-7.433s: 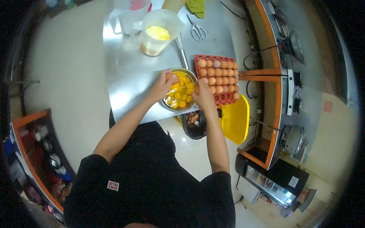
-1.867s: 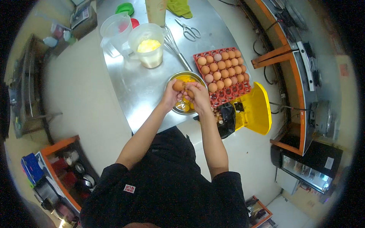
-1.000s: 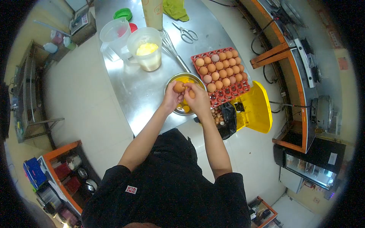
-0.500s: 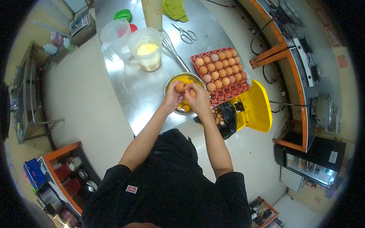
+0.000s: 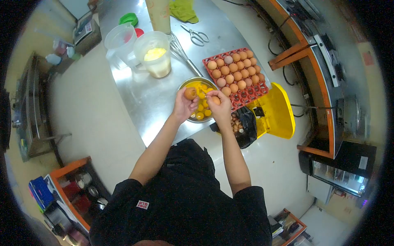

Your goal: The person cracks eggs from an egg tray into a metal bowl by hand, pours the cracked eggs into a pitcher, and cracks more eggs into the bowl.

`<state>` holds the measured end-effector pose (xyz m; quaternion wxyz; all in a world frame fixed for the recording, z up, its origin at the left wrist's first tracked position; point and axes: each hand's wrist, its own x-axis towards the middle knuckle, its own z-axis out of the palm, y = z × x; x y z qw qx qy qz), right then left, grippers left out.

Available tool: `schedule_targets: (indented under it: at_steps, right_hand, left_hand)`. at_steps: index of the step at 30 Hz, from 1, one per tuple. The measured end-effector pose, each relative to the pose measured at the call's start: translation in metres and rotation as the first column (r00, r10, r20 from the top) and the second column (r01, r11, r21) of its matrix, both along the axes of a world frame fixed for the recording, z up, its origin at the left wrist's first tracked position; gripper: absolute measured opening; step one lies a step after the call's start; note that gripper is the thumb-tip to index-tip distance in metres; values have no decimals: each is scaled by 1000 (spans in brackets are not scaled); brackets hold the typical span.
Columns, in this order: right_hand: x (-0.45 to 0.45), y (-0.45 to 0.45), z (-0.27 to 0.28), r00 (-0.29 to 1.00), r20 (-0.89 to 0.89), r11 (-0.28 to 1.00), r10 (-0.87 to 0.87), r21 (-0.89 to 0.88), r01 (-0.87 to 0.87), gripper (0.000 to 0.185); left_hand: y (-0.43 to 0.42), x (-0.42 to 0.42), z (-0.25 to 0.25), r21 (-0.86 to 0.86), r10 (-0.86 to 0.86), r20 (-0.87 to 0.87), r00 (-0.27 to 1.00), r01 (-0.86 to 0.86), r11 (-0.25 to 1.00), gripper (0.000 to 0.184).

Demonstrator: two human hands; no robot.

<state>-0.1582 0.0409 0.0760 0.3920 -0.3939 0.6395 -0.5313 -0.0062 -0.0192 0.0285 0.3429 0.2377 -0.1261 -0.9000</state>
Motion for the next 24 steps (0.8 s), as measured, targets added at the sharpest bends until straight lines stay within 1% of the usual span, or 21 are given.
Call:
schedule_targets:
  at_steps: [3,6,9,12,15,18,21,24]
  right_hand:
    - [1,0,-2,998,-62,999,30,47,-27,13]
    - [7,-5,5,992,129,995,14,95,-26,17]
    - [10,-8,13,988,145,982,52,175,-77,21]
    - [11,-9,16,997,28,975,67,212,-71,20]
    - [9,-12,11,995,104,987,4,162,-21,19]
    - [7,-13,10,991,123,982,44,179,-66,13]
    - [6,-13,5,981,193,980,17,193,-55,13]
    - [2,-12,8,926,377,981,-17,186,-57,12]
  left_hand:
    - [2,-3,-1,-26,-1,45,999,2,1000,44]
    - [3,-3,-3,-54,-11,81,997,16,998,43]
    - [3,-7,-8,-73,9,112,994,-1,997,42]
    - [4,-10,-14,-89,21,127,992,-10,996,41]
    - [4,-10,-14,-87,26,123,992,-15,996,40]
    - [4,-11,-11,-46,36,107,994,-31,998,40]
    - [2,-11,-9,-2,35,75,997,-35,999,40]
    - [0,-10,-10,-5,13,51,999,-13,1000,43]
